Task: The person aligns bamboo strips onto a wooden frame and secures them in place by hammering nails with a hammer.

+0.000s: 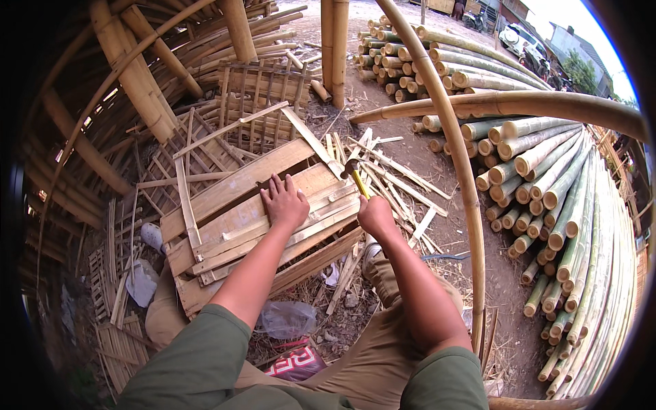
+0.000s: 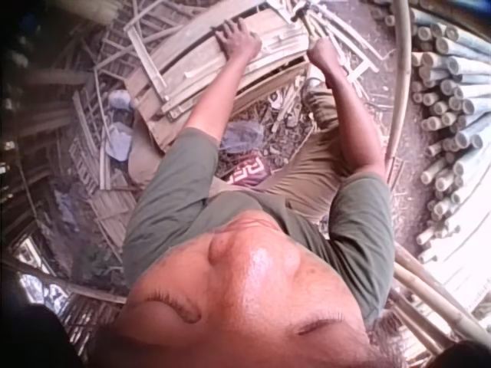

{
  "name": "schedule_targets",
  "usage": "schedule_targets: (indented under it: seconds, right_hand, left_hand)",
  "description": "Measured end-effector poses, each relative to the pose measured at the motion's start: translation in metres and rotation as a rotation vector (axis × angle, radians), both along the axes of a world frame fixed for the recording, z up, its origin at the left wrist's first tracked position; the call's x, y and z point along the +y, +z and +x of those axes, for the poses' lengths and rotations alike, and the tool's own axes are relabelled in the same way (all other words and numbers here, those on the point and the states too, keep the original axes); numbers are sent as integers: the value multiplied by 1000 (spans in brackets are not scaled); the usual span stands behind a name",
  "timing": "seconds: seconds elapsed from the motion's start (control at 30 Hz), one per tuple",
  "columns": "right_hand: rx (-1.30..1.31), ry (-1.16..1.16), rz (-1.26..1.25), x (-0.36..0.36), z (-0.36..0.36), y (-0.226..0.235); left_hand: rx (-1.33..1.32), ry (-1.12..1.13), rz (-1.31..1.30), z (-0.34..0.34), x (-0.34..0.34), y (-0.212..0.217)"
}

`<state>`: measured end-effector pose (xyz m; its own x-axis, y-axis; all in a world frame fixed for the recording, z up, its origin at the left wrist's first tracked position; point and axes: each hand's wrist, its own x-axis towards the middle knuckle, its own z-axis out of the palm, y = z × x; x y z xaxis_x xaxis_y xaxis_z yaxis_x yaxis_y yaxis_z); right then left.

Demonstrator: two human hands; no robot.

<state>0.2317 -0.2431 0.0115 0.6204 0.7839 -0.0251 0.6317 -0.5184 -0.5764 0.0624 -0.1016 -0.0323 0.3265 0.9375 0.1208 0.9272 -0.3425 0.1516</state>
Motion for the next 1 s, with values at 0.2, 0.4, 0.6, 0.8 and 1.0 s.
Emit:
schedule_targets:
  seconds: [0.2,0.4,0.6,0.8,1.0]
  right_hand:
    - [-88,-177,463,3,-15,34]
    - [-92,52,-85,-4,-12,3]
    - [-39,-99,125,-2,-22,11]
    - [-6,-87,44,-16,-31,14]
    - [-135,-183,407,-14,-30,26]
  left_hand:
    - [-2,10,7,-3,0,0]
    - [-80,-26,86,-2,5,-2]
    - [-74,-18,25,-1,-1,-3]
    - [-90,-8,26,-2,0,-4]
    - [-92,-2,70,-5,-1,-6]
